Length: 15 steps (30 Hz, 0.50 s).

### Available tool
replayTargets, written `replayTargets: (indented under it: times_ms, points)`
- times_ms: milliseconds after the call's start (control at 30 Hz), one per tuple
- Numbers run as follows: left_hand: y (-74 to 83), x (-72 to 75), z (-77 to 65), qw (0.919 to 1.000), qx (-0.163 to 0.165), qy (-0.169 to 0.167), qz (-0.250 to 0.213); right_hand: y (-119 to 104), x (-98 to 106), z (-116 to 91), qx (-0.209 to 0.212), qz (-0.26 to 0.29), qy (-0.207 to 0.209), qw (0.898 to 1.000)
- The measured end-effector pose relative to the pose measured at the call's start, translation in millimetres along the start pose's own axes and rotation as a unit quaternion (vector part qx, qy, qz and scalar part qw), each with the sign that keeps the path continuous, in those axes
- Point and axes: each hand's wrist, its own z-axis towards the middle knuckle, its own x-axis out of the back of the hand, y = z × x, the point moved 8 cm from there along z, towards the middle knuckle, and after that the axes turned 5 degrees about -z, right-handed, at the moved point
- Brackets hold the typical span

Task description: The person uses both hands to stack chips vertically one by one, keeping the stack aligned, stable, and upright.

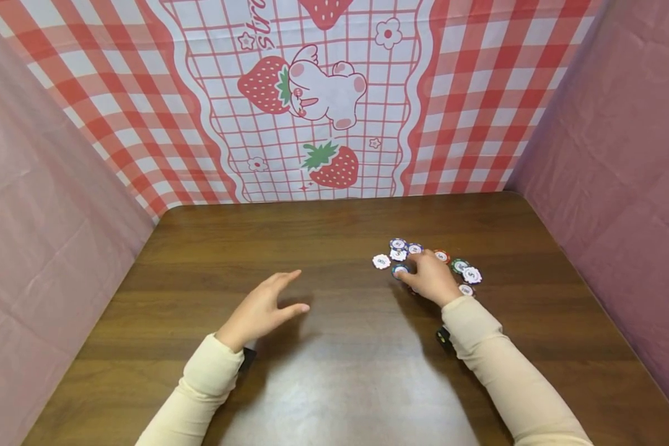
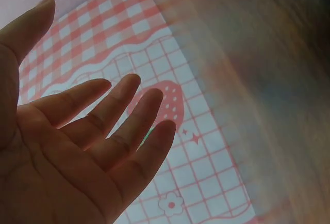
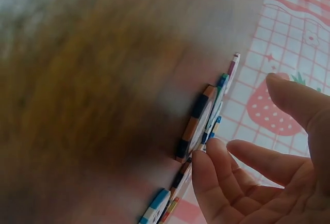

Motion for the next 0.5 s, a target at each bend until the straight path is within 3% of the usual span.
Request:
replayTargets:
  times_ms: [500]
  points:
    - [9.9, -17.1, -3.1, 0.9982, -0.04, -0.042, -0.013, 0, -9, 1, 0.003, -0.049, -0.046, 0.998]
